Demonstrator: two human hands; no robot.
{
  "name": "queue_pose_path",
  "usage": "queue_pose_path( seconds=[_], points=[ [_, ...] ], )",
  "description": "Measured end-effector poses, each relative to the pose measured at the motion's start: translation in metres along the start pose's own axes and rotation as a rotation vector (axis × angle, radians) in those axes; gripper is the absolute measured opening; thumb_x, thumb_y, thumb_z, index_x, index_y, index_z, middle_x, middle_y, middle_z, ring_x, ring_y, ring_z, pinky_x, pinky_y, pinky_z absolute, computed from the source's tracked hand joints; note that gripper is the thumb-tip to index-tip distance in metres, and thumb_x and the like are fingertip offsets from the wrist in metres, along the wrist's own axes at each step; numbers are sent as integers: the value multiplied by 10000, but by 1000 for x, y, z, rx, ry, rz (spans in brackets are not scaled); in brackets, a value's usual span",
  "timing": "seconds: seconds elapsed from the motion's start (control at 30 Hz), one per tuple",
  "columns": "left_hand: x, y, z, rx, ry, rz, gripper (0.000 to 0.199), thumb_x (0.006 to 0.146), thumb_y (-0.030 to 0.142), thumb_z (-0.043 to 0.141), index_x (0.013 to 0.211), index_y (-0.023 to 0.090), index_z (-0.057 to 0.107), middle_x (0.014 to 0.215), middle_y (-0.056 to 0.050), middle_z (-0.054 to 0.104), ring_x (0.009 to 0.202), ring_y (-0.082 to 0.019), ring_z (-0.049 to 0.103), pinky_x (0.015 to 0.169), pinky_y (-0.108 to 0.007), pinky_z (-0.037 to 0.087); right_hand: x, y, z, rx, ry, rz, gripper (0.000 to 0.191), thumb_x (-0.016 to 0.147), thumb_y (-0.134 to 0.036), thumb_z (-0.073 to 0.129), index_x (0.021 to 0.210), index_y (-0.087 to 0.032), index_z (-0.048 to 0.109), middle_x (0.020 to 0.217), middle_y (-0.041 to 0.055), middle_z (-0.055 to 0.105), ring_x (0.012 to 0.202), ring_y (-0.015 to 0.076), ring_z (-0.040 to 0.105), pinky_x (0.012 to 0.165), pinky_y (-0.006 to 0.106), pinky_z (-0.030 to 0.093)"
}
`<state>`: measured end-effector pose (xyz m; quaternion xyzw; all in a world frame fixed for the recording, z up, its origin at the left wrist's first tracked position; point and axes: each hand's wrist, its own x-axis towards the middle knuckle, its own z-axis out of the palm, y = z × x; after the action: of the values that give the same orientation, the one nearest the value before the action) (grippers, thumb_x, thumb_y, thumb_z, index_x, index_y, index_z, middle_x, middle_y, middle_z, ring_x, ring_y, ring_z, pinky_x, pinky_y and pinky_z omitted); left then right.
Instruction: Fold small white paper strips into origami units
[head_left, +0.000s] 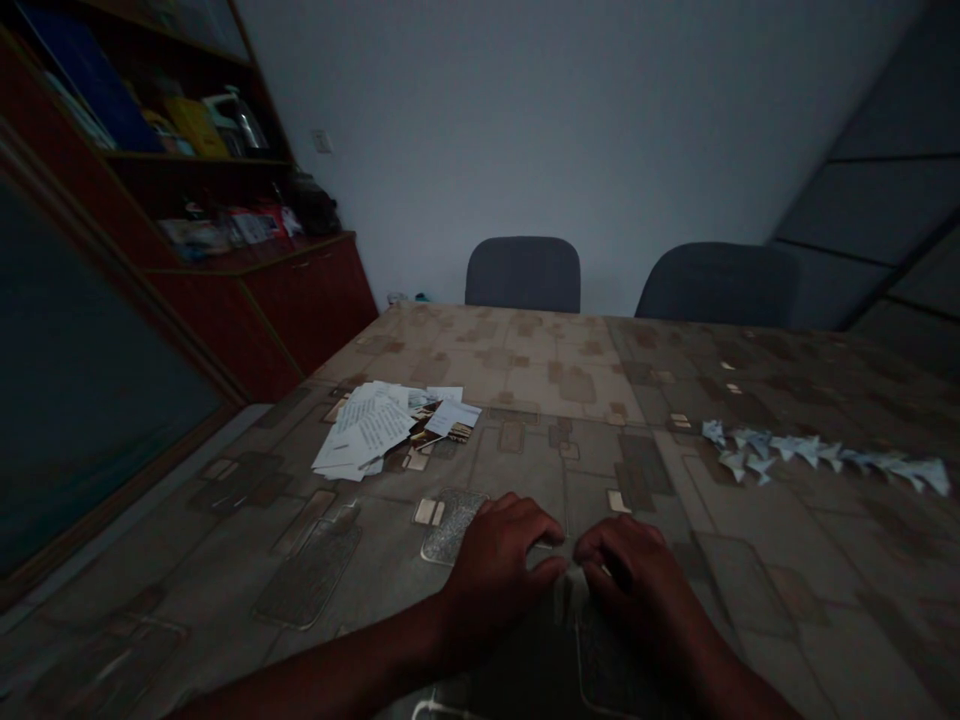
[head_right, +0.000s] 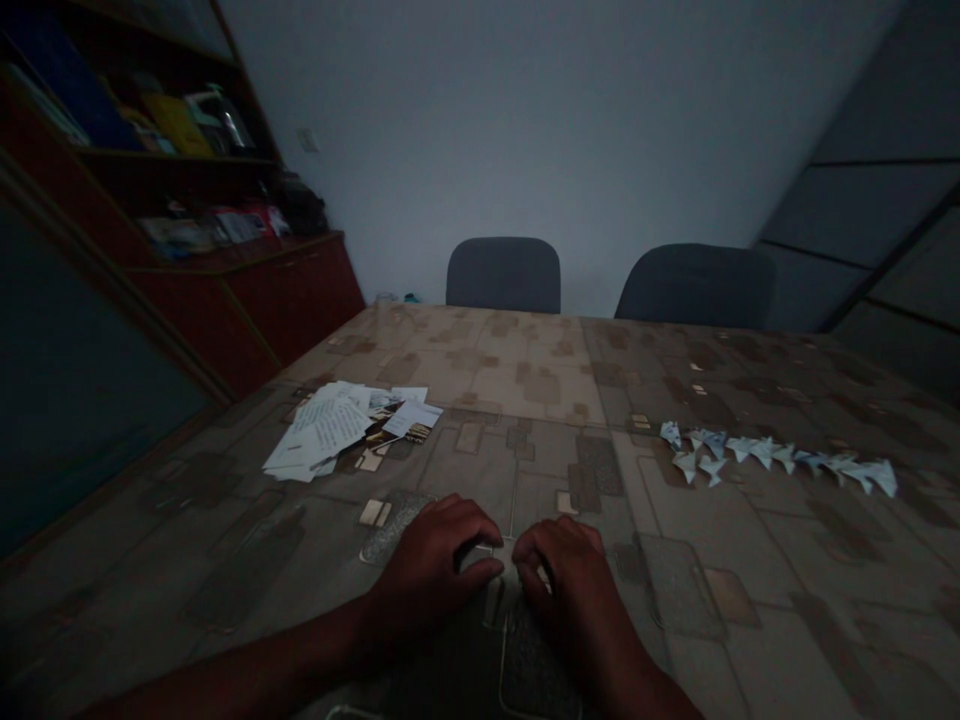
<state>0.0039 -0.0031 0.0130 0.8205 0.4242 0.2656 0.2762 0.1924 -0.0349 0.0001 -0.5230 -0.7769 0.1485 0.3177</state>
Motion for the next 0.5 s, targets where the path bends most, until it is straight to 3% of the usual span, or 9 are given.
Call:
queue_pose_path(
  seconds=[0.13,0.3,0.4,0.5],
  points=[
    [-1,-3,0,25,4,42,119,796,118,644,884,198,653,889,-1,673,871,-189,558,803,-324,373,0,1,-4,0,-12,23,170,822,-89,458,792,-218,566,737,10,629,715,202,576,701,352,407],
    [-9,-2,-2,55,28,108,38,814,186,664,845,188,641,834,-2,651,826,-183,543,765,-322,346,-1,2,-26,84,-213,13,171,907,-137,446,851,-232,577,805,24,627,788,207,568,714,342,421],
    [-16,2,3,98,6,179,220,749,368,746,815,190,634,794,-1,628,792,-196,522,733,-331,330,-2,2,-32,111,-265,-39,122,885,-148,510,927,-234,586,874,40,632,846,220,565,721,343,422],
    [-19,5,10,136,-2,236,318,728,463,746,834,191,620,802,-2,611,780,-199,505,720,-335,320,-3,2,-28,74,-260,-88,188,833,-92,542,946,-232,596,897,41,636,859,225,565,746,361,405]
  ],
)
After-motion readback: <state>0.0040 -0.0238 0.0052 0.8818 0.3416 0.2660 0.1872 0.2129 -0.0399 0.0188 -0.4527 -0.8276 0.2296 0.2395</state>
